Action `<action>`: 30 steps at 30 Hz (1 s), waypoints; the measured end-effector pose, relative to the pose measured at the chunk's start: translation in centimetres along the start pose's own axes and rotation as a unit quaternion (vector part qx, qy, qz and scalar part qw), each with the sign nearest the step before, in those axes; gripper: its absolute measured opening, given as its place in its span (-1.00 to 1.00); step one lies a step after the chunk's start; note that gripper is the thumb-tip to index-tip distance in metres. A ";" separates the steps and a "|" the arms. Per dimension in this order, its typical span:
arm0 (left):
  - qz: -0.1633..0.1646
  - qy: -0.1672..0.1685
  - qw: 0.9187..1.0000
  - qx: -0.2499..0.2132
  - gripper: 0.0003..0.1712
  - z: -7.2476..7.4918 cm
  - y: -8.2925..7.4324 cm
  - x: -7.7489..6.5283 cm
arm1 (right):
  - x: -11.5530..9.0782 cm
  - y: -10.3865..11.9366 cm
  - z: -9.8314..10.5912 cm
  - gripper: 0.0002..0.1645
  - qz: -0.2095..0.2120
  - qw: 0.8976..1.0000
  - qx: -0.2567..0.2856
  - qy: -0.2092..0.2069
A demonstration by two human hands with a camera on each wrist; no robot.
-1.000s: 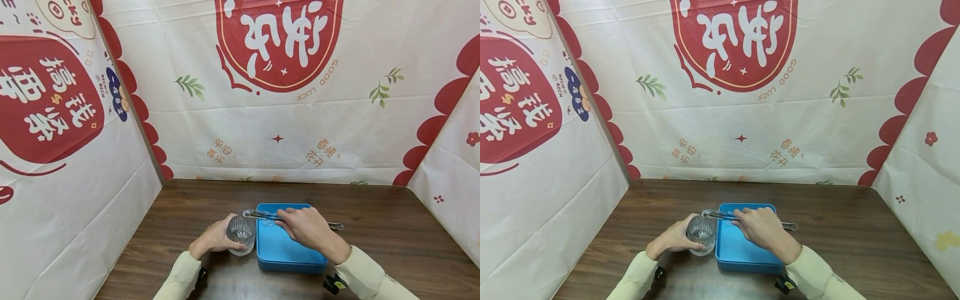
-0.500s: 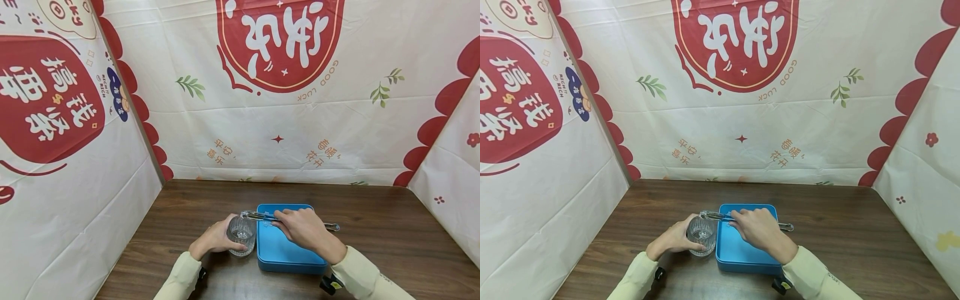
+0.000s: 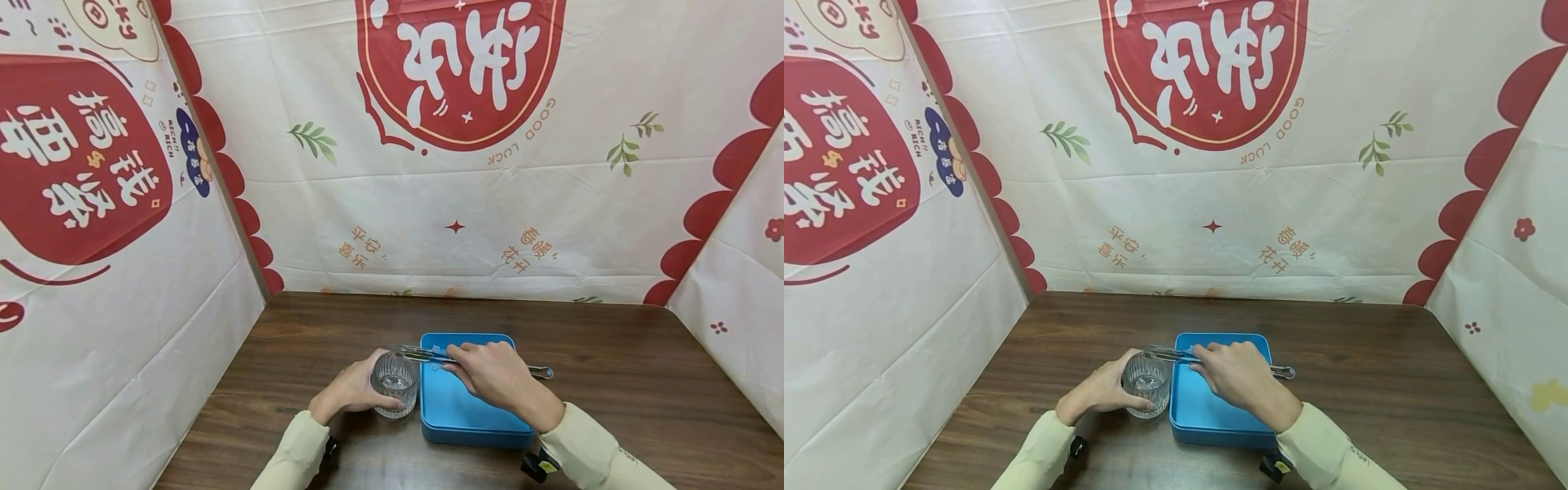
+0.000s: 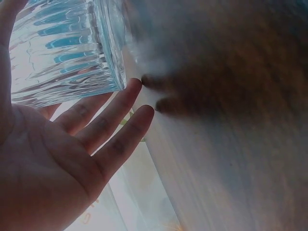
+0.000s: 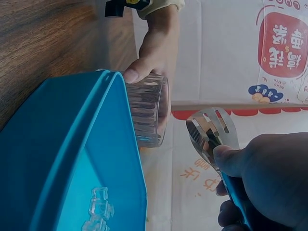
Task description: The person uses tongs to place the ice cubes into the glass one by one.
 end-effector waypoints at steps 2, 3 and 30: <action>0.001 0.001 1.000 -0.001 0.04 0.0 0.0 0.0 | -0.1 0.0 0.0 -0.73 0.000 1.000 -0.002 0.000; 0.001 0.001 1.000 -0.002 0.04 -0.1 0.0 0.0 | -0.1 -0.1 0.0 -0.73 -0.001 1.000 -0.003 0.002; 0.010 0.006 1.000 -0.004 0.05 -0.1 0.2 -0.2 | -2.4 -3.3 -1.1 -0.48 -0.057 0.995 -0.043 0.071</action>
Point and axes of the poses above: each hand's wrist, its own x-axis towards the middle knuckle, its own z-axis out of the back of the hand, y = z × x, the point moved 10 cm from there along x, towards the middle knuckle, and after that the axes turned 2 degrees about y, right-handed, at the moved point
